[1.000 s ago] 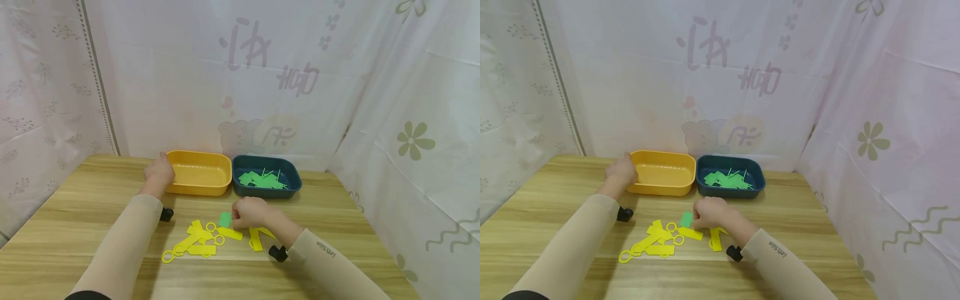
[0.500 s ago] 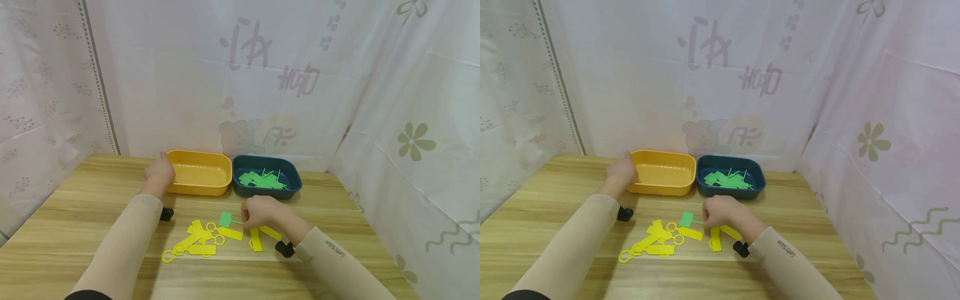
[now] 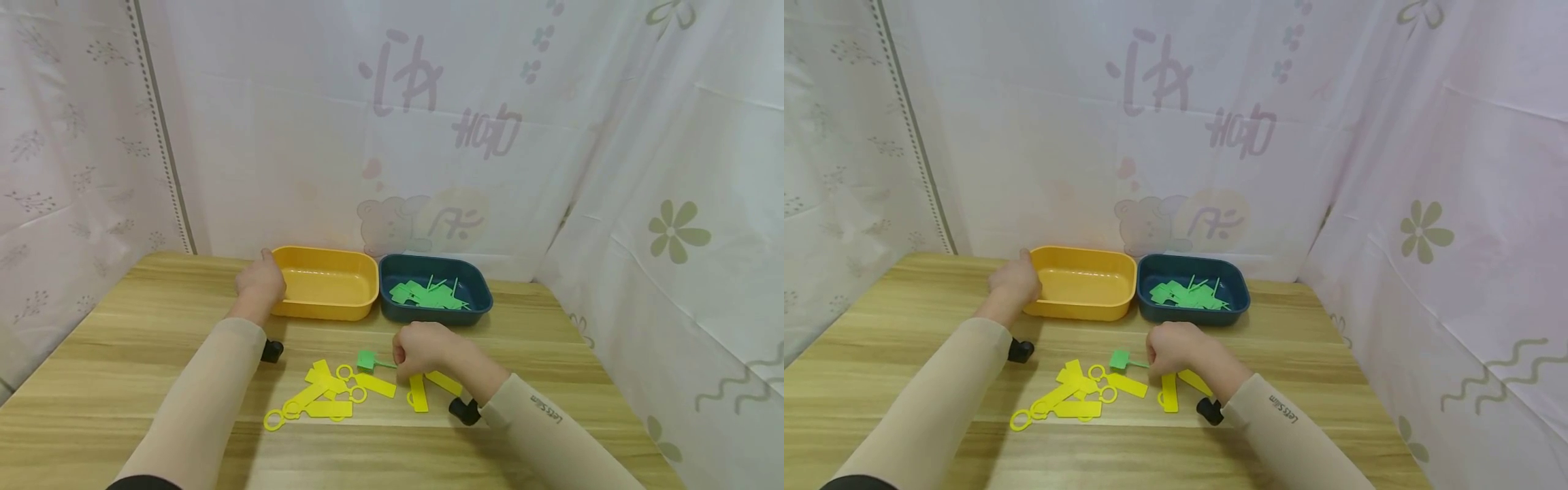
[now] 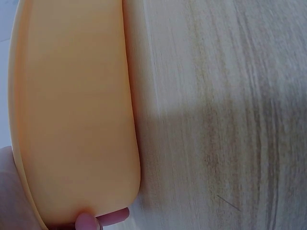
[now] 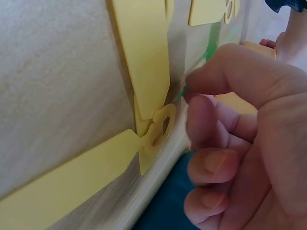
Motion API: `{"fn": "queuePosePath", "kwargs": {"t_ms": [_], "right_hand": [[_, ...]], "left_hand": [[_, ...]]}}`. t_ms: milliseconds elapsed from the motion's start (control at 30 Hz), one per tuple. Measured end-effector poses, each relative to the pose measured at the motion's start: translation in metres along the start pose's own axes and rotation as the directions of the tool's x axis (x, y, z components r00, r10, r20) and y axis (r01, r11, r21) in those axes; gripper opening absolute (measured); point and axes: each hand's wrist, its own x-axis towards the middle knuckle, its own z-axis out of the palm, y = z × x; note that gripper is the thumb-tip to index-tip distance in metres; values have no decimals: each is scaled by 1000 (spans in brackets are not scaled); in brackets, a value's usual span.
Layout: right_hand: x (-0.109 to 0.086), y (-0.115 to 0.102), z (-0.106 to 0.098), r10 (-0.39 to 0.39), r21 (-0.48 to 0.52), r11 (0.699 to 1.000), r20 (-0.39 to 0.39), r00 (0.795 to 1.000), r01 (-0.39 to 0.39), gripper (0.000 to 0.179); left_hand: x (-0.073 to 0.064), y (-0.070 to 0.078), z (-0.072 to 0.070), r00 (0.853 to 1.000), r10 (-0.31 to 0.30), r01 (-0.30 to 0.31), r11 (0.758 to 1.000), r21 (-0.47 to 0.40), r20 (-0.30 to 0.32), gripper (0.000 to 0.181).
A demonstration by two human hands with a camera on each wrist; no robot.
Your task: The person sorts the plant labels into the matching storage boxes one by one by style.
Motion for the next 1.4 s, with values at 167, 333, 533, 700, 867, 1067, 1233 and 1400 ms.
{"fn": "queuePosePath", "kwargs": {"t_ms": [167, 333, 533, 700, 867, 1067, 1233, 1400], "right_hand": [[1, 2, -4, -66, 9, 998, -74, 995, 66, 15], [0, 4, -9, -75, 16, 997, -110, 991, 78, 13], [-3, 8, -19, -54, 37, 998, -150, 987, 60, 9], [-5, 17, -37, -75, 49, 995, -211, 975, 87, 6], [-5, 30, -56, -52, 23, 998, -292, 955, 61, 7], [-3, 50, -70, 26, 31, 999, -354, 935, -16, 16], [-2, 66, -72, 84, 65, 996, -370, 925, -64, 19], [-2, 79, -71, 110, 96, 992, -384, 917, -79, 19]], "left_hand": [[0, 0, 1, 1000, 0, 0, 1000, -3, -3, 89], [-1, 1, 2, 1000, 7, -7, 1000, 3, -21, 87], [-3, 2, 2, 1000, 9, -9, 1000, 3, -30, 85], [0, 1, 2, 1000, -1, 1, 1000, 2, -17, 88], [2, 0, 1, 1000, 2, -2, 1000, 2, -5, 89], [1, 0, 1, 1000, 5, -5, 1000, 5, -8, 88], [0, 0, 0, 1000, 1, -1, 1000, 11, -7, 88], [-2, 1, -1, 1000, -6, 6, 1000, 9, 0, 88]]}}
